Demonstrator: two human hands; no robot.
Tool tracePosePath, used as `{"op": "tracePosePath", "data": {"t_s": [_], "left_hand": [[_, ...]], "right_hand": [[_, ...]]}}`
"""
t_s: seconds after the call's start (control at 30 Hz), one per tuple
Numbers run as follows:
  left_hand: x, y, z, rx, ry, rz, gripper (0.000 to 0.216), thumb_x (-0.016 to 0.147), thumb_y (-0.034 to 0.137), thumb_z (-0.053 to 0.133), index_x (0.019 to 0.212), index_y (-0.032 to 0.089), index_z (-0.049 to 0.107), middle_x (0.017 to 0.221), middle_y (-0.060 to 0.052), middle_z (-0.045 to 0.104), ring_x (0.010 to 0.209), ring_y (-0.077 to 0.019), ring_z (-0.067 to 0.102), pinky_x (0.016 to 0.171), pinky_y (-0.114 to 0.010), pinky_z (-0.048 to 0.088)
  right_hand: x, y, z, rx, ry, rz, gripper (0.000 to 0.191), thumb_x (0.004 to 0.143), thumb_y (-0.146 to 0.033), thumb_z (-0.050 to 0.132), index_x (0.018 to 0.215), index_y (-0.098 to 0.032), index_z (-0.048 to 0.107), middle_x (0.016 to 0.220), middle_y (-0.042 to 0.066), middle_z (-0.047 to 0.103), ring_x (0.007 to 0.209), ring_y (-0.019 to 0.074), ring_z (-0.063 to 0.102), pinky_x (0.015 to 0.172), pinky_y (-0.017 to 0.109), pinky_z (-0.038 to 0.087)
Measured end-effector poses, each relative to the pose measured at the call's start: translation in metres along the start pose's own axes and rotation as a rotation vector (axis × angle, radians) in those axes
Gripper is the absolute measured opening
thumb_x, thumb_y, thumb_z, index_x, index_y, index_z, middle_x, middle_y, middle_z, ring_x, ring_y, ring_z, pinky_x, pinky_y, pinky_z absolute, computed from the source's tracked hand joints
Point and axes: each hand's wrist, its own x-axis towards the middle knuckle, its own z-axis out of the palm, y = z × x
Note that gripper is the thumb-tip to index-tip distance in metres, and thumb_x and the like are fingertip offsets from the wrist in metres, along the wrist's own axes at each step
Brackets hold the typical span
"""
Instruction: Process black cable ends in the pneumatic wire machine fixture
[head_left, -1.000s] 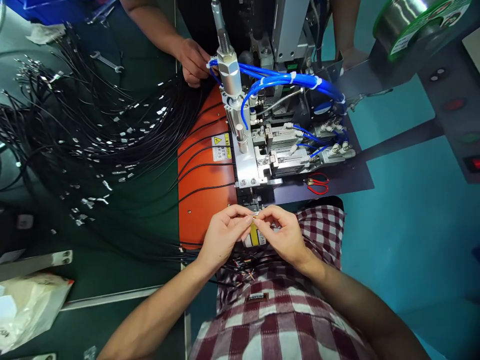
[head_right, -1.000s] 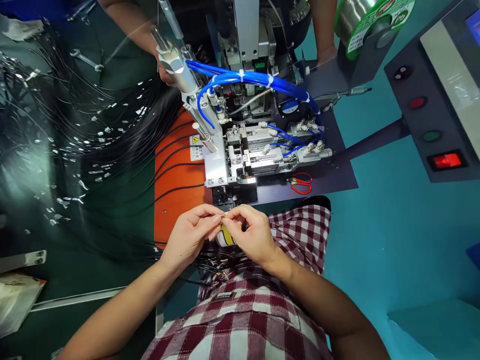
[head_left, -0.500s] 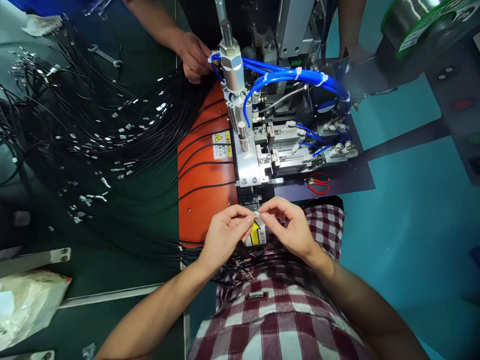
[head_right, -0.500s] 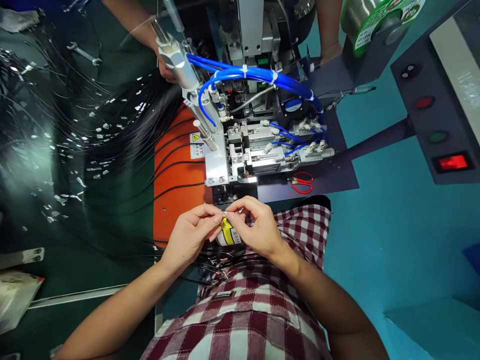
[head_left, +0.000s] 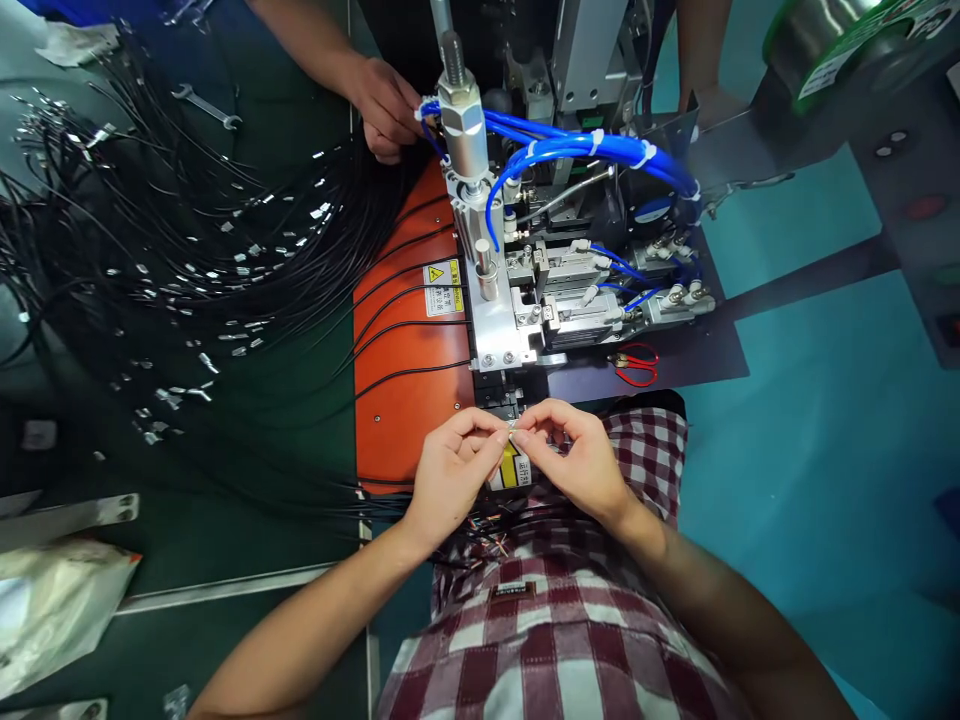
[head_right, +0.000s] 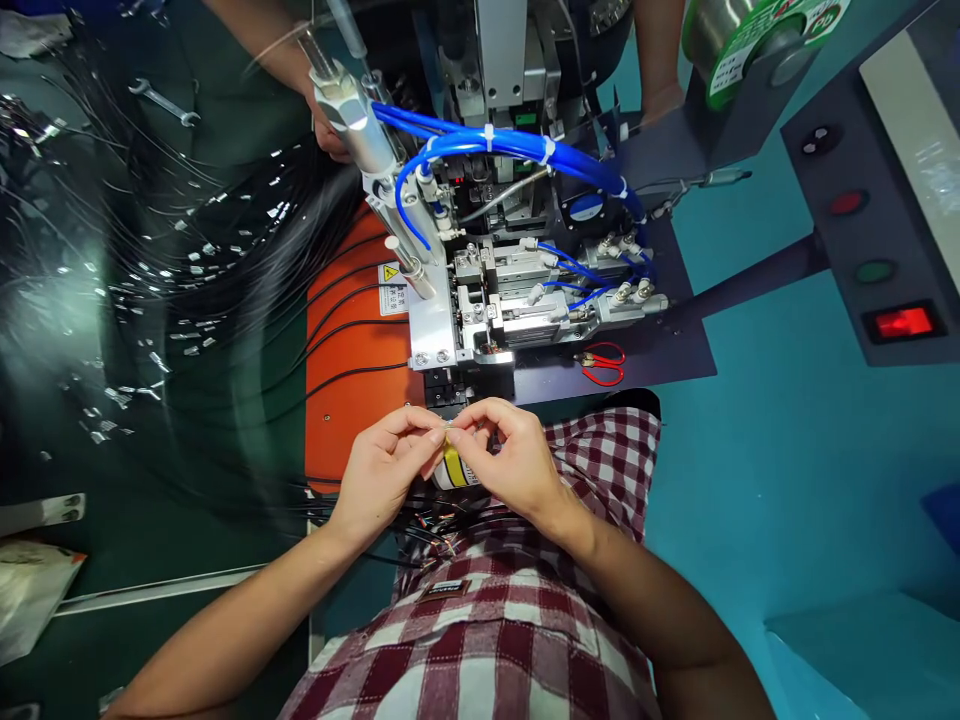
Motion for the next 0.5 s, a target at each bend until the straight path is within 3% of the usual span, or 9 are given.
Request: {"op": "tracePosePath", "data": {"t_s": [0.13, 0.5], "left_hand": [[-0.0008, -0.001, 0.0005, -0.004, 0.023, 0.006, 0.022, 0.078, 0.035, 0.071, 0.079, 0.015, 0.062, 0.06, 0.003, 0.052, 0.049, -0.0061, 0.043, 0.047, -0.019, 0.034], [0.0, -0.0059, -0.0031, -0.078, -0.02, 0.022, 0.013, 0.084, 0.029, 0.066, 0.084, 0.016, 0.06, 0.058, 0.005, 0.048, 0.051, -0.0052, 0.041, 0.05, -0.018, 0.033]], "right_hand": [[0.0007, -0.0009, 0.0011, 0.08, -0.018, 0.084, 0.01, 0.081, -0.026, 0.064, 0.079, -0.016, 0.065, 0.067, 0.0, 0.062, 0.056, 0.0104, 0.051, 0.052, 0.023, 0.041], [-0.0087, 0.0033, 0.0077, -0.004, -0.009, 0.002, 0.009, 0.083, -0.025, 0.062, 0.079, -0.017, 0.063, 0.072, 0.0, 0.061, 0.059, 0.0107, 0.052, 0.055, 0.023, 0.043]]}}
